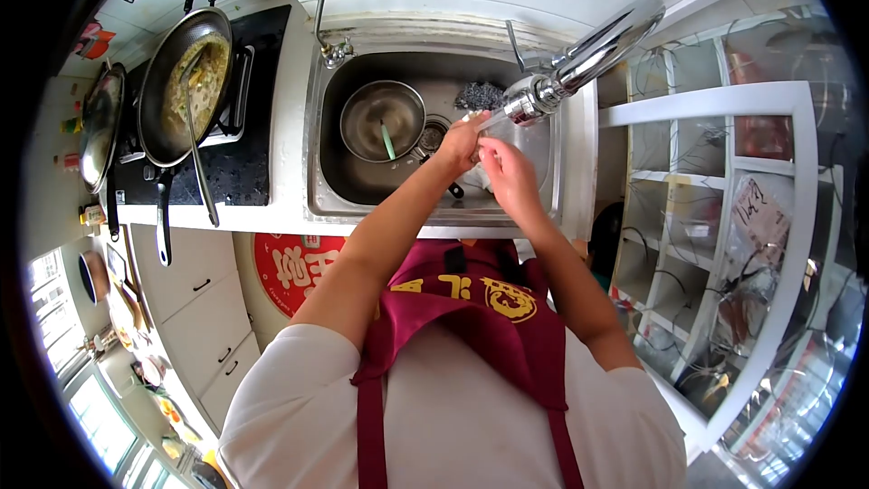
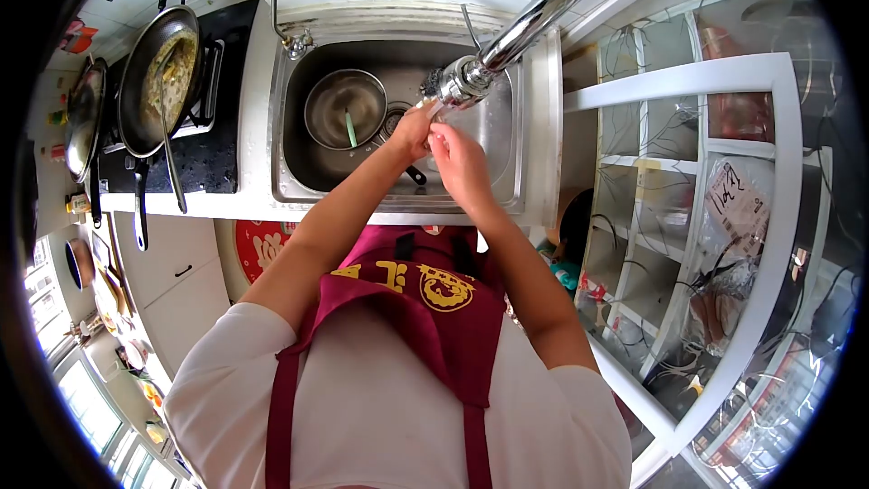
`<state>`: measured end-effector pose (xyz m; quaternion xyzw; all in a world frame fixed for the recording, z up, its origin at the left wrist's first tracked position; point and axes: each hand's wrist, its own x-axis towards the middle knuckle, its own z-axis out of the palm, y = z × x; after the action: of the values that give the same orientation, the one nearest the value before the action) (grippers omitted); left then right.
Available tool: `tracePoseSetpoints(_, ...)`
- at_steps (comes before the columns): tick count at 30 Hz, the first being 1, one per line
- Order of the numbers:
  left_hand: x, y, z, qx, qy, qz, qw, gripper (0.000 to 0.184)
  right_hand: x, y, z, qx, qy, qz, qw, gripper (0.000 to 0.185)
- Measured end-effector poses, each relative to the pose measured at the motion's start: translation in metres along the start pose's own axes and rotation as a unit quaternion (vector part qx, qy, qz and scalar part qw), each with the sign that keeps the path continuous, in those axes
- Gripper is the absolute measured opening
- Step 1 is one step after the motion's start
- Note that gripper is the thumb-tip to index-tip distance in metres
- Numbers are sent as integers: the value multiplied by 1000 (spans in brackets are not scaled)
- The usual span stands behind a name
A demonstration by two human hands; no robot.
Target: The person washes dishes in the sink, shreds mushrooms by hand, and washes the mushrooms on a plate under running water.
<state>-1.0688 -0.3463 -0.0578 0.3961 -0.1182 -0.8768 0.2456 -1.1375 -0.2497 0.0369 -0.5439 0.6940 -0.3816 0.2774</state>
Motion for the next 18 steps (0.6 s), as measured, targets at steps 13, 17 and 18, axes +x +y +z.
tracePoseSetpoints(13,-26,13,-14,61,-58,-46,995,11,94,5,14,176,-139,234,946,45)
tracePoseSetpoints(17,-19,12,-15,78,2,-58,995,14,96,-6,21,156,-159,230,947,46)
tracePoseSetpoints(18,-16,10,-15,86,0,-60,995,16,97,-9,22,133,-180,213,951,49)
